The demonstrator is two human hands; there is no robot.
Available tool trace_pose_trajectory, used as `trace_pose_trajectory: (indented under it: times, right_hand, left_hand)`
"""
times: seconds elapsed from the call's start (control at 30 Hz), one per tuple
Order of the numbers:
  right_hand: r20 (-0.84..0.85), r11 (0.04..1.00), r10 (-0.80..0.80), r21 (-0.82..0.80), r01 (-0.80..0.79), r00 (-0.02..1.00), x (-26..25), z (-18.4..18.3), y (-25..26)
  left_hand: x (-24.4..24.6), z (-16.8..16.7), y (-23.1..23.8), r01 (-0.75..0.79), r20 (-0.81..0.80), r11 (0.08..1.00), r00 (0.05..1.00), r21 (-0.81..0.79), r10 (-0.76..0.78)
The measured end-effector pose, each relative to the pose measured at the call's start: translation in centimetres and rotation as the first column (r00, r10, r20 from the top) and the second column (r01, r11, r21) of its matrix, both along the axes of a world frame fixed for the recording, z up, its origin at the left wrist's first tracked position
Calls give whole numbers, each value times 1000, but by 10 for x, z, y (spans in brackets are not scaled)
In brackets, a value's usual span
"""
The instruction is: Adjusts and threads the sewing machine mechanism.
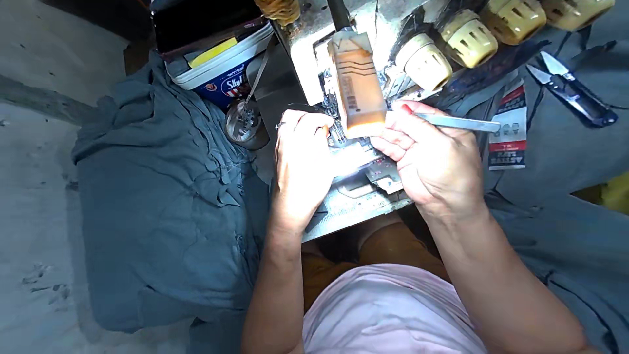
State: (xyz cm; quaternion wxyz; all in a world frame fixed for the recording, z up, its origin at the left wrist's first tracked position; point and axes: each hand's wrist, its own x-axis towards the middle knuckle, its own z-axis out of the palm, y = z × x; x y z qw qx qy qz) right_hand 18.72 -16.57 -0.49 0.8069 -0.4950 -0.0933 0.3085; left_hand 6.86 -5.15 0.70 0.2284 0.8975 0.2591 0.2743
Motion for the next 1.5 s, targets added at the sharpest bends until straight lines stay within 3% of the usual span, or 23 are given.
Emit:
trace_pose_trajectory:
  times: [0.27, 0.77, 1.03, 1.13, 1.2, 1.27, 1.3, 1.37, 1.43, 1.5]
  right_hand:
    - [-290, 1000, 1, -21, -7, 957, 7, 4, 12]
    - [-453, 989, 90, -66, -134, 887, 15, 10, 19]
    - [-229, 1000, 1, -26, -8, 973, 9, 7, 5]
    - [96, 997, -47, -56, 53, 994, 6, 1, -6]
    - [507, 991, -53, -77, 107, 860, 2, -8, -18]
    - [856, 982, -87, -12, 188, 510, -2, -18, -25]
    - [939, 983, -88, 27, 183, 333, -4, -20, -27]
    - [993, 988, -76, 63, 142, 89, -8, -21, -26]
    - [998, 992, -56, 57, 111, -16, -12, -23, -21]
    - [998, 994, -26, 31, 103, -55, -13, -25, -16]
  left_hand:
    - [1, -5, 0, -42, 48, 999, 998, -14, 42]
    - [11, -13, 5, -83, 99, 996, 991, -23, 85]
    - [11, -13, 5, -103, 79, 994, 991, -28, 105]
    - [10, -12, 4, -104, 76, 994, 991, -32, 106]
    - [8, -11, 1, -93, 72, 996, 993, -18, 94]
    - [2, -7, -3, -61, 46, 998, 997, -19, 62]
    - [1, -7, -4, -56, 48, 998, 997, -12, 56]
    - [1, -7, -4, -59, 49, 998, 997, -4, 59]
    - [4, -9, -2, -71, 62, 997, 996, -5, 72]
    - [8, -13, 2, -88, 82, 996, 993, 9, 87]
